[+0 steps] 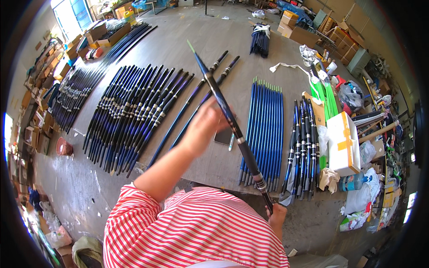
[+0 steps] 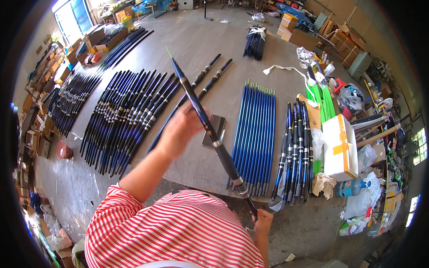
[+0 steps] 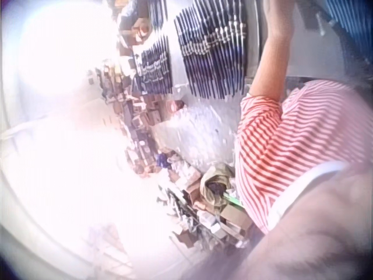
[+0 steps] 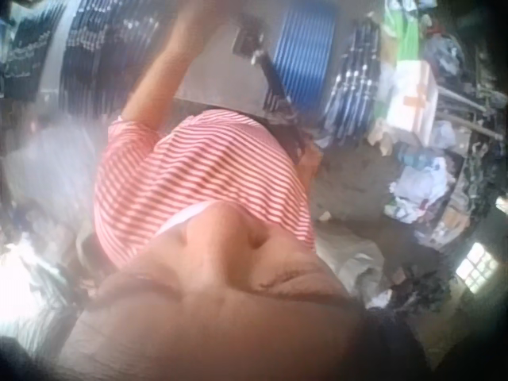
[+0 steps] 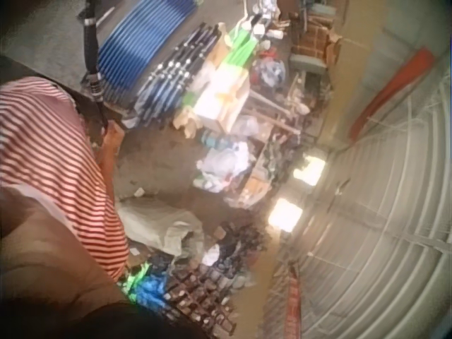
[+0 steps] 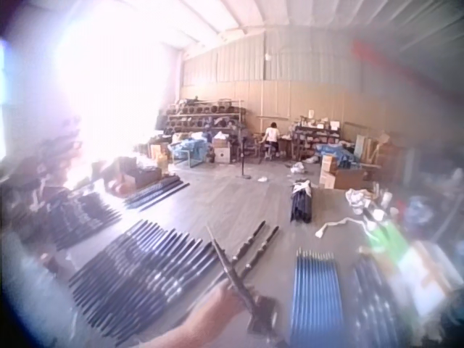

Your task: The person picks up a fishing rod from a group of rods on a table, wipes their hand over the rod's surface, and then places the rod back onto the table. They repeat this for multiple fishing rods.

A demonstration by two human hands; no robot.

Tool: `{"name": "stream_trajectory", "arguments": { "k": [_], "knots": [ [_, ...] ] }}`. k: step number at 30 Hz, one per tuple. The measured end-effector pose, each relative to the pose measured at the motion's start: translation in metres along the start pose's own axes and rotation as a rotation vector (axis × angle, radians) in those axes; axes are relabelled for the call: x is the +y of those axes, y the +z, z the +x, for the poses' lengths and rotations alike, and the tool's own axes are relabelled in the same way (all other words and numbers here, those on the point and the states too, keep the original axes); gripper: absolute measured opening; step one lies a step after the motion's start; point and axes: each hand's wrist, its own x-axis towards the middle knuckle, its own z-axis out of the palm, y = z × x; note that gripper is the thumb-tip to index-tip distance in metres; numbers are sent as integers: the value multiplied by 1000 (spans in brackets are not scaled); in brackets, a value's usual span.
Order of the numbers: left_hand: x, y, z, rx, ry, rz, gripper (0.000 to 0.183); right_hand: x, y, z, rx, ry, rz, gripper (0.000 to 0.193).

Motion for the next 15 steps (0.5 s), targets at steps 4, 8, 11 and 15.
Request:
{"name": "stream_trajectory", "arguments": {
  "k": [4,8,11,15],
  "knots": [
    [44,-39,20,115,-43,-214,45,4,-30,-8,362,-46,-107,43],
    [50,-73,6,40,-261,18,37,-33,-49,-4,758,-81,-90,44],
    [42,-86,-9,-28,-404,139,26,-46,-75,3,1027,-185,177,42],
    [28,-90,-29,-329,-540,-209,35,-53,-123,-3,1170,-259,554,39]
  ]
}}
